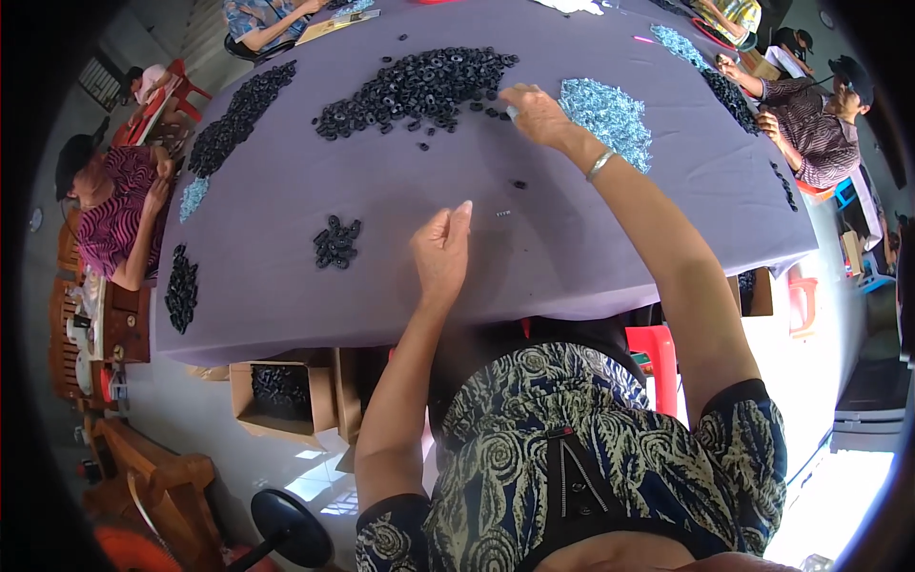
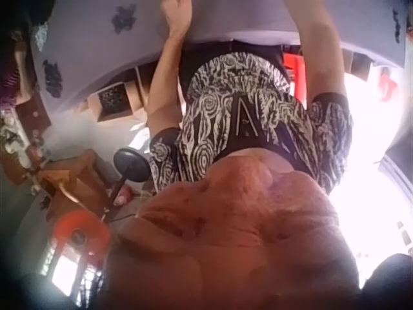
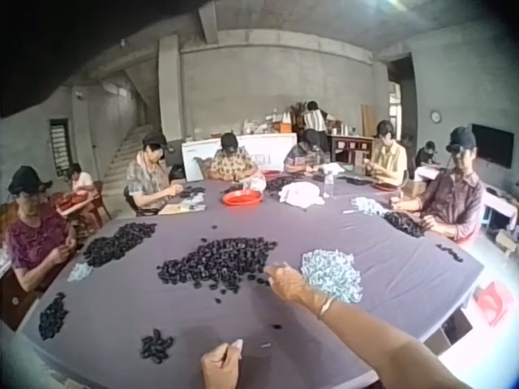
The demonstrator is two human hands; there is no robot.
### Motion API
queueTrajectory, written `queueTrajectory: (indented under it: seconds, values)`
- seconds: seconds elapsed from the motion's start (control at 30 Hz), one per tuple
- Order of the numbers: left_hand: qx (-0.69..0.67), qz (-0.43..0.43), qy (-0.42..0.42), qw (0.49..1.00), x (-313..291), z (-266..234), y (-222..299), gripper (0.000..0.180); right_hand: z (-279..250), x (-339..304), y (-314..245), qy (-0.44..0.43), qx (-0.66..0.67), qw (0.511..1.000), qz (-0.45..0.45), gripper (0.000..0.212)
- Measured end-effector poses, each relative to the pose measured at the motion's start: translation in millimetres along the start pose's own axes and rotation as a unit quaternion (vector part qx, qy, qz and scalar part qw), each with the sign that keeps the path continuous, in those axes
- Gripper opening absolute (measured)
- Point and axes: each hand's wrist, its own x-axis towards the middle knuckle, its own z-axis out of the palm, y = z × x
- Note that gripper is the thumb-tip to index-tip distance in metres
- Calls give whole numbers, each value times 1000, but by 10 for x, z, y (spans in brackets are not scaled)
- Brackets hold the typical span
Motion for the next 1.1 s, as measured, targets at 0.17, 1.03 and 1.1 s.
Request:
queueTrajectory:
  seconds: [0.17,1.03,1.1]
  values:
    - [16,1,12,1000,-5,-24,-62,45,206,13,-98,-73,-134,987,-55,23]
    - [-69,115,-92,987,18,1,-43,20,-656,-1057,-1096,-111,315,938,-92,49]
    - [-67,153,-94,981,6,1,5,19,-673,-1046,-1090,-108,307,940,-99,50]
